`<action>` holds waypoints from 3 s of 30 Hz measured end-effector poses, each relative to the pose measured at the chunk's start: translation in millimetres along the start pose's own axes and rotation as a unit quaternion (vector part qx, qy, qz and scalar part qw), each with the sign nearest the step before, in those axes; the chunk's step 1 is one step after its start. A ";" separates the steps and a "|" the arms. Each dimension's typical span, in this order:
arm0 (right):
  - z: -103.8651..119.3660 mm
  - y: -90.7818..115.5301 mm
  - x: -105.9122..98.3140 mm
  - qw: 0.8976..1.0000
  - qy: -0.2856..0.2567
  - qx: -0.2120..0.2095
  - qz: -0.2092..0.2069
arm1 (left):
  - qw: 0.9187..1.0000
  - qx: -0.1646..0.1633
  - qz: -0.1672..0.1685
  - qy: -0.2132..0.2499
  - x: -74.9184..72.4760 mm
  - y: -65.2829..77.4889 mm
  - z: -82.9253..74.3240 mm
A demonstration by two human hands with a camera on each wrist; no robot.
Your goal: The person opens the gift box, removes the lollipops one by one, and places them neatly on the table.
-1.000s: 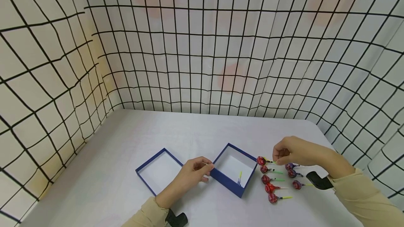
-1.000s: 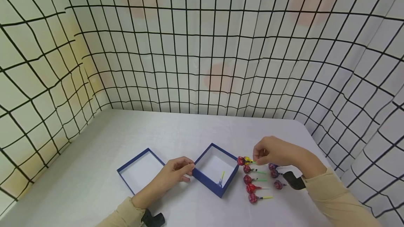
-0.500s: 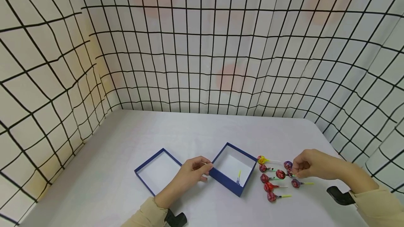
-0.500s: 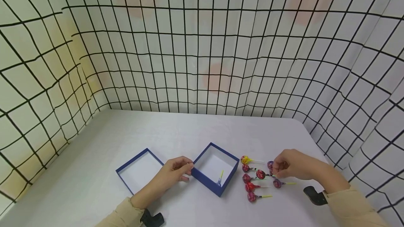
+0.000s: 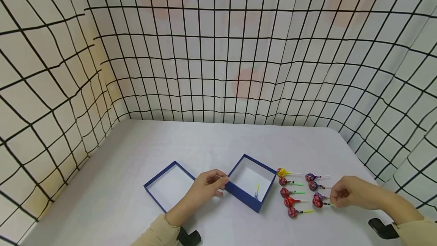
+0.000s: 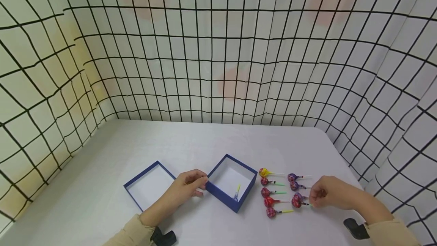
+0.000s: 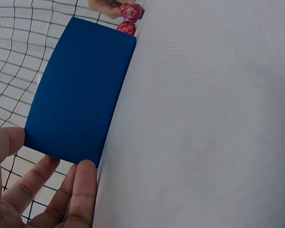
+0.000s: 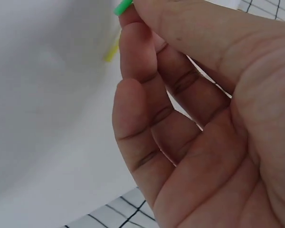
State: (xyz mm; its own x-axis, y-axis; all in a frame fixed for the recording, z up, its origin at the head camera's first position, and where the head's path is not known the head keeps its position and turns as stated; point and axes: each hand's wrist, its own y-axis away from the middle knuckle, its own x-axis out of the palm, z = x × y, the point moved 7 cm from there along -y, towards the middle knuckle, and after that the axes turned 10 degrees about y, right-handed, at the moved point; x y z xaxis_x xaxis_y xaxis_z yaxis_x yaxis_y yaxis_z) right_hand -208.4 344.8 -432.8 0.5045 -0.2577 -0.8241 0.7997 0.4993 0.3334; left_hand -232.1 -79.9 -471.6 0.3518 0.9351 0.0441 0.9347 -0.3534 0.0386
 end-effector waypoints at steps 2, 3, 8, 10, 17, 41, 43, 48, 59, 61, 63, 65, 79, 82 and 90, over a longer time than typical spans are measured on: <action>-5.2 1.6 1.9 1.000 0.000 0.000 -0.002 | 1.000 0.003 0.003 0.000 -0.1 0.1 -0.4; -7.2 2.5 2.6 1.000 0.002 -0.004 -0.005 | 1.000 0.003 0.005 -0.001 -0.1 0.2 -0.4; -16.2 4.5 5.3 1.000 0.005 -0.010 -0.013 | 1.000 0.002 0.008 -0.003 -0.1 1.2 -1.4; -18.8 4.6 6.1 1.000 0.004 -0.009 -0.013 | 1.000 0.001 0.007 -0.003 -0.2 1.2 -1.2; -23.7 3.7 6.8 1.000 0.007 0.002 -0.013 | 1.000 0.004 0.006 -0.001 -0.3 -0.1 0.0; -29.3 -1.4 4.0 0.997 0.047 0.046 -0.048 | 1.000 -0.001 0.005 0.000 -1.5 -1.5 2.5; -29.9 -1.1 4.1 0.996 0.046 0.051 -0.050 | 1.000 -0.001 0.005 0.000 -1.4 -1.3 2.4; -30.5 -0.1 4.2 0.996 0.036 0.059 -0.052 | 1.000 -0.001 0.006 0.001 -1.0 -1.1 2.0; -24.8 2.2 0.8 0.997 0.030 0.045 -0.050 | 1.000 -0.004 0.005 0.001 -1.1 -0.7 2.1; -23.1 2.4 -0.5 0.997 0.032 0.043 -0.052 | 1.000 -0.003 0.005 0.001 -1.2 -0.9 2.1; -21.6 2.0 -2.8 0.997 0.034 0.044 -0.054 | 1.000 -0.002 0.005 0.000 -1.3 -1.1 1.9; -19.7 1.1 -5.2 0.997 0.036 0.041 -0.055 | 1.000 -0.001 0.004 -0.001 -1.5 -1.2 1.8; 4.4 -12.6 -26.9 0.998 0.033 0.018 -0.054 | 1.000 0.000 0.003 -0.005 -2.1 -0.1 1.0; 12.6 -16.7 -31.5 0.998 0.036 0.007 -0.056 | 1.000 0.002 0.003 -0.004 -2.0 0.1 0.9; 37.6 -30.0 -45.8 0.997 0.052 -0.002 -0.056 | 1.000 0.003 0.001 -0.002 -1.6 -0.1 0.4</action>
State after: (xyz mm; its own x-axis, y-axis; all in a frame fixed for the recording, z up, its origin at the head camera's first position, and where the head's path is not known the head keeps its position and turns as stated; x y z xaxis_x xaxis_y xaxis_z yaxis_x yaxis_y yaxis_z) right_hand -243.2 310.5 -387.9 0.3749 -0.2253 -0.8993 0.8483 0.4747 0.2347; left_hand -232.7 -81.4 -472.1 0.3535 0.9346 0.0401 0.9344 -0.3548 0.0322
